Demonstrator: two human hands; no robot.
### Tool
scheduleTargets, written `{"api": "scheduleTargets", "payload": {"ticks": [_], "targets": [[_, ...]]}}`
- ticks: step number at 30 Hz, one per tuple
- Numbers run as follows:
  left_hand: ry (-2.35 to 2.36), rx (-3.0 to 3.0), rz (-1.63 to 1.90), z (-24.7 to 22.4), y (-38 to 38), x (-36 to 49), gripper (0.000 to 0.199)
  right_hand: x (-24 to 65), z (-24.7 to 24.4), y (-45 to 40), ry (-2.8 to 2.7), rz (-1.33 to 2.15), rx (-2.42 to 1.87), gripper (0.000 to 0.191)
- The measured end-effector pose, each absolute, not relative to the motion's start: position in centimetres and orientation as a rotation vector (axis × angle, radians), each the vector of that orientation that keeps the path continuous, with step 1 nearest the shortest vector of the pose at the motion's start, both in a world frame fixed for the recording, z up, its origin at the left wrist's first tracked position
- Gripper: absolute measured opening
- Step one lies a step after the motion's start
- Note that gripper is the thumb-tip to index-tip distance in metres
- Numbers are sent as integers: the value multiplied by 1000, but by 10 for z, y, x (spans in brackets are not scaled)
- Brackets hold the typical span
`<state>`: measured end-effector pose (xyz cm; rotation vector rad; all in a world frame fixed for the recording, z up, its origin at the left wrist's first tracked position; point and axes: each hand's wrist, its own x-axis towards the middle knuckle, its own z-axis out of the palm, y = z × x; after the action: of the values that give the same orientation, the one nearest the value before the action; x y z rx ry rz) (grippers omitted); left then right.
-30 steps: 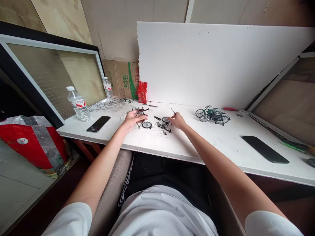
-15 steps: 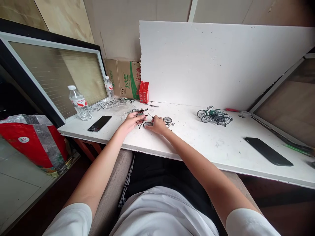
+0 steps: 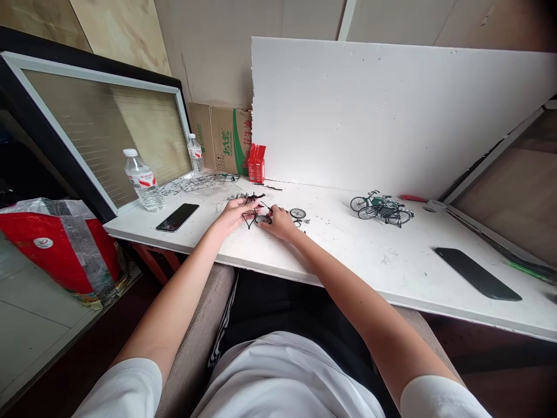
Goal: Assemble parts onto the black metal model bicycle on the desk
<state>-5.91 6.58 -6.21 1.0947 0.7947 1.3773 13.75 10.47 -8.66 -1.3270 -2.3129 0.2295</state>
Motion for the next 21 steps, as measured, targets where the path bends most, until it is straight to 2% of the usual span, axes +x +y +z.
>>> {"api": "scheduleTargets", "payload": {"ticks": [6, 13, 21], "targets": [[818, 1122, 1379, -62, 67, -58, 41, 140, -82, 113, -2380, 72, -1294, 14], [861, 1137, 1377, -59, 66, -55, 46, 161, -71, 115, -2167, 144, -1278, 6], [852, 1200, 1280, -67, 60, -28, 49, 228, -84, 63, -1578, 681, -929, 33]]}}
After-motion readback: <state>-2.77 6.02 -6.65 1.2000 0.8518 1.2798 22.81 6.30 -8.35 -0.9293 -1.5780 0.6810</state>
